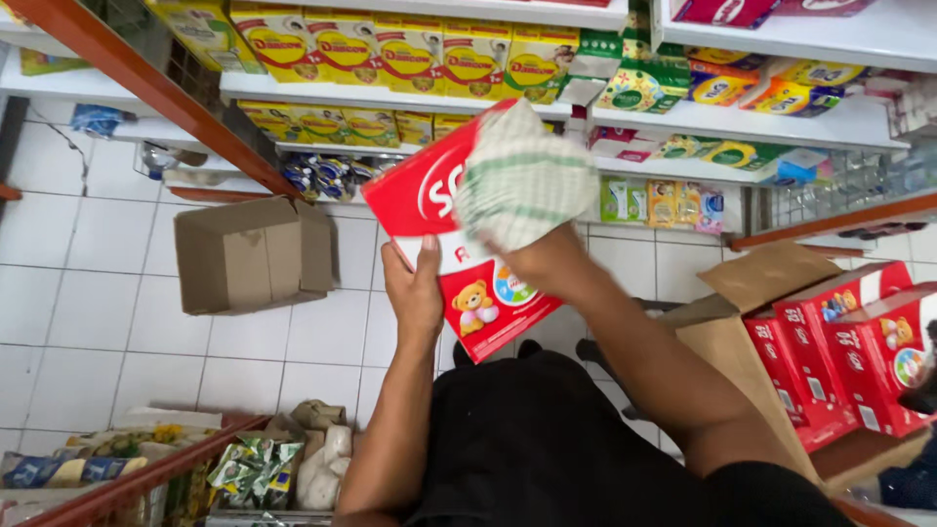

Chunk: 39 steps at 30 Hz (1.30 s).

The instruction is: The person wipes down boxes of formula with a cloth, scans them using a handheld barcode scanner, and places them back onto a store shelf.

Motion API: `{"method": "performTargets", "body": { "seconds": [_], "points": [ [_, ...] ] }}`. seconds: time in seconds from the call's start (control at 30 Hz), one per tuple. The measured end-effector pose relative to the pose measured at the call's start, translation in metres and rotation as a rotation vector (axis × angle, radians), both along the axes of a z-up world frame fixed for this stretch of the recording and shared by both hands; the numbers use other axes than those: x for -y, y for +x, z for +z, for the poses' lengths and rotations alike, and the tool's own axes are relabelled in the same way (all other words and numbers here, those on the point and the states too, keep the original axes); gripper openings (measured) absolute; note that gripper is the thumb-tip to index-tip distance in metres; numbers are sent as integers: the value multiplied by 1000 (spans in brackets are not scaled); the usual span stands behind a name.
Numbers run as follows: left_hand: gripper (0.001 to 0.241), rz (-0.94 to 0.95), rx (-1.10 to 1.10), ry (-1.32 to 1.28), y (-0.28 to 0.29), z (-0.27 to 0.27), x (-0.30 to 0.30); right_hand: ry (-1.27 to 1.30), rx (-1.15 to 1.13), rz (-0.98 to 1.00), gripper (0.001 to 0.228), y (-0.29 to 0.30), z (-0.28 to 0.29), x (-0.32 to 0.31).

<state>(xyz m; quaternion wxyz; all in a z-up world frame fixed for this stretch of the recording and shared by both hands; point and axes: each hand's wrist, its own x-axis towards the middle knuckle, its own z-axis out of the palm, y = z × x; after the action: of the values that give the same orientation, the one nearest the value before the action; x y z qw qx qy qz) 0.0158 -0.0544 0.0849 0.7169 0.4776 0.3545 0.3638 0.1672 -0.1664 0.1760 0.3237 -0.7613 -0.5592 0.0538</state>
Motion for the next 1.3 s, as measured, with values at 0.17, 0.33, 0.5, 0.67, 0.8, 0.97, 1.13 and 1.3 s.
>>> {"method": "performTargets", "body": {
  "seconds": [0.17,0.33,0.5,0.67,0.8,0.97,1.13,1.3],
  "points": [
    [37,160,-138,127,10,7,-18,44,-73,225,38,-61,-14,20],
    [41,37,-172,309,3,28,-18,-296,-99,-20,22,-9,-30,-3],
    [42,-89,-206,232,9,29,-1,6,38,-155,15,-15,-21,-11],
    [44,-94,-104,330,3,31,-12,-78,-419,-229,20,1,-11,12],
    [43,-111,-176,276,4,32,-3,22,-95,4,18,-11,-27,10],
    [40,-132,-142,235,5,28,2,-38,-179,-123,20,-8,-27,4],
    [35,-149,-244,337,13,32,-1,52,25,-48,35,-3,-9,-1],
    [40,-116,-231,546,13,40,5,142,261,162,29,-17,-7,-16]
  ]
}}
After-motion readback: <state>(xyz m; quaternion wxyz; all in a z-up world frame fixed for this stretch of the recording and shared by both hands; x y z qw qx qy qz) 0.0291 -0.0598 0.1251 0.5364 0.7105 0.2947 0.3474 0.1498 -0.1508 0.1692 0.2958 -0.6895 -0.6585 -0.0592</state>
